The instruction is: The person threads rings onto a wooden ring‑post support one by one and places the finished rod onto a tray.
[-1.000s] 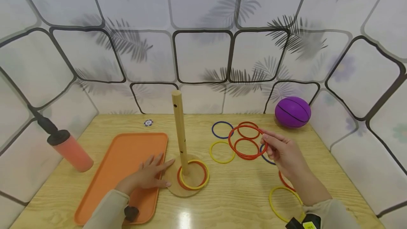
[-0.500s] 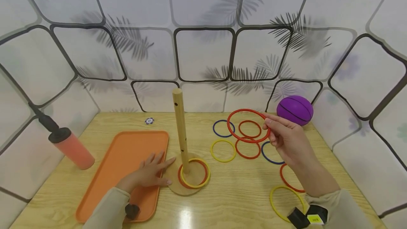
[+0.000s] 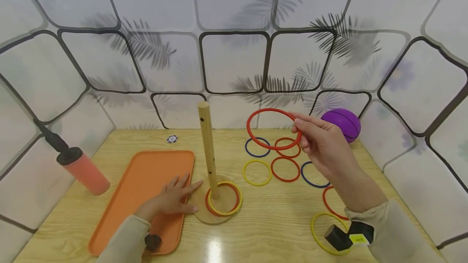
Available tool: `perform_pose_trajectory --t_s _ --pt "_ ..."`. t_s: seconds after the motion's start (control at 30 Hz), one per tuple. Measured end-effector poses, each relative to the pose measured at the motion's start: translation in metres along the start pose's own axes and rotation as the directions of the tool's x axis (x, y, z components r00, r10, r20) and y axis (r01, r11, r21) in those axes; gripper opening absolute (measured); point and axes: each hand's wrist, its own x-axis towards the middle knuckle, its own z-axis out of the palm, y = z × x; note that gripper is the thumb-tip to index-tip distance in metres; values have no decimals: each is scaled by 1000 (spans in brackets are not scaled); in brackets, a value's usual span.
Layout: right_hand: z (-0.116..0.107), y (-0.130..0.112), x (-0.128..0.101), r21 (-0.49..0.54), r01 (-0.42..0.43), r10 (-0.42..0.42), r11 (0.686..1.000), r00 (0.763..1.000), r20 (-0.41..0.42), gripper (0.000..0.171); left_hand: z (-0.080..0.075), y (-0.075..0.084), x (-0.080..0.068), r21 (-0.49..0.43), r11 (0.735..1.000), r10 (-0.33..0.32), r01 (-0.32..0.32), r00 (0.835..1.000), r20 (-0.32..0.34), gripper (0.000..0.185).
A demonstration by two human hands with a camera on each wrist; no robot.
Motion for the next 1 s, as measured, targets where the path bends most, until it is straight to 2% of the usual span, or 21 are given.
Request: perform_pose_trajectory --t_s 0.23,0.5,0.8,1.0 --pt "20 -10 12 -9 2 -1 1000 999 38 29 0 0 0 -8 1000 -4 4 1000 0 78" --pt "39 -20 24 -67 -9 9 998 1000 -1 24 1 0 0 -7 1000 -9 9 1000 -1 78" --pt "60 -21 37 -123 -33 34 992 999 0 22 1 1 -2 -9 1000 -13 13 1000 5 78" --pt "75 -15 46 -108 -47 49 993 999 13 19 1 0 -1 -12 1000 -14 14 1000 2 78"
